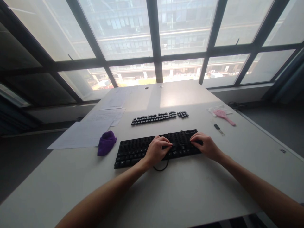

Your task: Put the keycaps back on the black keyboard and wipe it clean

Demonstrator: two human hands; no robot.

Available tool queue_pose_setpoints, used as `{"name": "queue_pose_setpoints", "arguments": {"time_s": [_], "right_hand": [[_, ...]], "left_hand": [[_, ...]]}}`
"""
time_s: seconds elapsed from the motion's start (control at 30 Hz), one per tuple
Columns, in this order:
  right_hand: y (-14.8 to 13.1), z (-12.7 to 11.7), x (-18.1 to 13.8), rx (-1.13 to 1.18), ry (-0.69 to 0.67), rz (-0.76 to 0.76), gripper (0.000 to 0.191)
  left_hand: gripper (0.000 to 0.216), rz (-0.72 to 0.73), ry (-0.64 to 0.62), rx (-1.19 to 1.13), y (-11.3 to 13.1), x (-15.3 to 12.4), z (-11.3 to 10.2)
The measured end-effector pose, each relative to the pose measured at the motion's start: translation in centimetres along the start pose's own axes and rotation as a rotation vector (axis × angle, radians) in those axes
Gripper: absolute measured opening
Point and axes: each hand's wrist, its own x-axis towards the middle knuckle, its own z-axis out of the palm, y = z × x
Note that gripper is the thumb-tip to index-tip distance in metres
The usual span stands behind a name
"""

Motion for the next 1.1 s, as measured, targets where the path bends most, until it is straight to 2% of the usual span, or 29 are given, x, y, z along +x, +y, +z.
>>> {"name": "queue_pose_setpoints", "arguments": {"time_s": [0.2, 0.37, 0.53, 0.73, 0.83, 0.93, 1.1], "right_hand": [[0.0, 0.1, -0.1, -0.001, 0.004, 0.001, 0.007], [0.0, 0.2, -0.1, -0.008, 0.006, -0.001, 0.007], [-0.1, 0.1, -0.1, -0.024, 0.005, -0.003, 0.007], [-0.4, 0.0, 0.0, -0.025, 0.023, -0.019, 0.008], [-0.3, -0.1, -0.1, -0.018, 0.051, -0.008, 0.007], [0.0, -0.1, -0.2, -0.014, 0.056, -0.004, 0.007], [0.1, 0.0, -0.2, -0.016, 0.059, -0.021, 0.007]], "left_hand": [[0.017, 0.177, -0.077, 0.209, 0.5, -0.2, -0.8], [0.021, 0.241, -0.111, 0.321, 0.5, -0.8, -0.7], [0.020, 0.254, -0.100, 0.379, 0.7, -1.1, -0.5], [0.022, 0.236, -0.122, 0.493, 2.1, -1.2, -0.3], [0.031, 0.222, -0.133, 0.536, 2.6, -1.3, 0.0], [0.041, 0.231, -0.145, 0.560, 2.7, -1.4, 0.3], [0.039, 0.216, -0.149, 0.561, 2.5, -1.6, 0.7]]}}
